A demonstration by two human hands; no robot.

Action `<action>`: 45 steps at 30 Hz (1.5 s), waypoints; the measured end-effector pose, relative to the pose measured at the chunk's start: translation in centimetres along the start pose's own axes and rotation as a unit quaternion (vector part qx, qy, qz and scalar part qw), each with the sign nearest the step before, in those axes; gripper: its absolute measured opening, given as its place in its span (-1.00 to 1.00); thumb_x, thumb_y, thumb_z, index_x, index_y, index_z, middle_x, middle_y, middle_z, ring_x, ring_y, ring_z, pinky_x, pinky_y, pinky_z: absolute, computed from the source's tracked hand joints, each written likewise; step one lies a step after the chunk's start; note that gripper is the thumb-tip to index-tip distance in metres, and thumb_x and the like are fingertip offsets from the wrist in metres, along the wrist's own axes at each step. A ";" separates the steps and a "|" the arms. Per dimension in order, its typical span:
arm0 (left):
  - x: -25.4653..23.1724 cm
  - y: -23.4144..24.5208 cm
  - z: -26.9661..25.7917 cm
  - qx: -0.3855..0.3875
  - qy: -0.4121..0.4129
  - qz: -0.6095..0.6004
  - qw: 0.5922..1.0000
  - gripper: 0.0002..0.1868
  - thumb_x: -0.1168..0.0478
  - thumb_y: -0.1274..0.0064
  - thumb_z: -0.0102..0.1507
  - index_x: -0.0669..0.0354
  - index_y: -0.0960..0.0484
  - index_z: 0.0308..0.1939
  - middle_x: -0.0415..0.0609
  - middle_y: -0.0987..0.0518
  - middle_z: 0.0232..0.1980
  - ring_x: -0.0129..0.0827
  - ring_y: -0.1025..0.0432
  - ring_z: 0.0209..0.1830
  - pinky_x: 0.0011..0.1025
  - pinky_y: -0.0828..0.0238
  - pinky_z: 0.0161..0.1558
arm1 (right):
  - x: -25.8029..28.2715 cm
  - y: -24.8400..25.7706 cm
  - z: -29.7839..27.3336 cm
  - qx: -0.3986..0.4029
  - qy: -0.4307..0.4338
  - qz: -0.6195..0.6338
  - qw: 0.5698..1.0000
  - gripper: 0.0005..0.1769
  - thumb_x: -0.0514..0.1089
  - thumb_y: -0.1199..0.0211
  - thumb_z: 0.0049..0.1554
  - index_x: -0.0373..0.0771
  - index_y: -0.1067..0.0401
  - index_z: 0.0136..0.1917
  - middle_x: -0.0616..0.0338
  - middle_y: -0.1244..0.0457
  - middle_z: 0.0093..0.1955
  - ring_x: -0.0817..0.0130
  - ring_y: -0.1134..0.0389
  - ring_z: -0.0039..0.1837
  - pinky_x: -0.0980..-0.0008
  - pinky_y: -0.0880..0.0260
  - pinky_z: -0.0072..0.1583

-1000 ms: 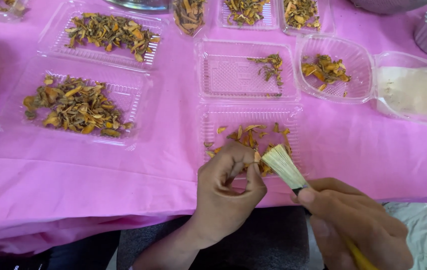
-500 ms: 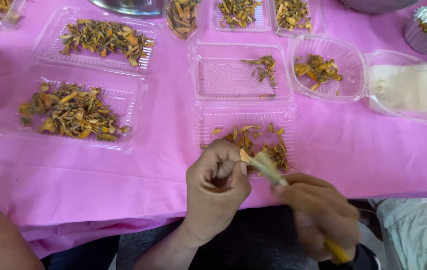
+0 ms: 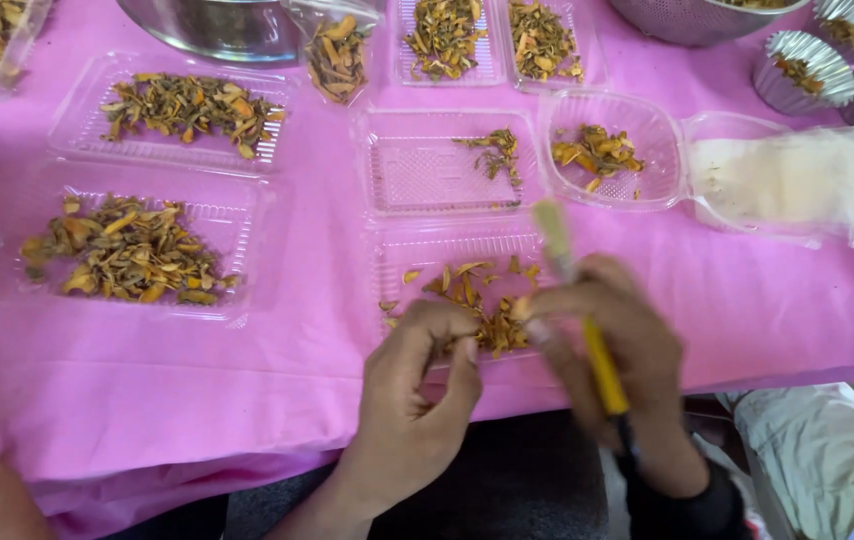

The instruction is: Sorting dried tea leaves or herbs into individual plastic containers using a small brush and hands.

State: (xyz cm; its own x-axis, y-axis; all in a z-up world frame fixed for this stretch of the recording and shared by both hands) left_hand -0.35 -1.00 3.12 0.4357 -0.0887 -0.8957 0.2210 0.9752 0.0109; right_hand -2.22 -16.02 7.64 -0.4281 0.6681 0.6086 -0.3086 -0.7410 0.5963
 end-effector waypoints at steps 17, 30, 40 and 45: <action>4.8 4.0 0.5 0.010 0.166 0.287 0.943 -0.59 0.27 0.20 0.38 0.44 -0.28 0.27 0.28 -0.45 0.18 0.07 -0.36 0.22 -0.10 -0.32 0.20 | -4.2 -1.3 2.3 0.172 0.058 -0.070 0.981 -0.66 -0.33 -0.26 0.21 -0.14 -0.49 0.25 0.08 -0.18 0.10 0.30 -0.31 0.07 0.37 -0.46 0.11; 5.0 3.4 -0.2 0.069 0.166 0.243 0.953 -0.27 0.46 0.03 0.16 0.43 -0.10 0.41 0.34 -0.28 0.37 0.22 -0.38 0.20 -0.07 -0.35 0.08 | 3.0 -8.1 0.8 0.312 0.137 0.025 0.940 -0.80 -0.25 -0.17 0.27 -0.22 -0.45 0.17 0.16 -0.13 -0.05 0.25 -0.21 -0.09 0.27 -0.24 0.16; 4.6 4.1 -0.3 0.086 0.152 0.245 0.954 -0.35 0.48 0.15 0.18 0.41 -0.17 0.38 0.26 -0.41 0.18 0.05 -0.42 0.09 -0.18 -0.40 0.07 | 3.2 -11.3 0.6 0.360 0.169 -0.002 0.917 -0.80 -0.29 0.00 0.31 -0.27 -0.41 0.14 0.07 -0.15 0.00 0.10 -0.19 0.06 0.16 -0.20 0.16; 4.7 3.9 -0.1 0.087 0.129 0.255 0.954 -0.40 0.49 0.24 0.18 0.41 -0.20 0.35 0.26 -0.45 0.16 0.05 -0.42 0.15 -0.17 -0.37 0.15 | 2.9 -11.5 1.0 0.340 0.152 0.009 0.928 -0.88 -0.21 -0.07 0.32 -0.28 -0.37 0.07 0.05 -0.15 0.01 0.07 -0.22 0.11 0.11 -0.22 0.21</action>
Point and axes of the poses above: each hand's wrist, its own z-axis towards the middle knuckle, its own y-axis out of the back of the hand, x = y × z, the point moved 10 cm from there along z, towards the middle knuckle
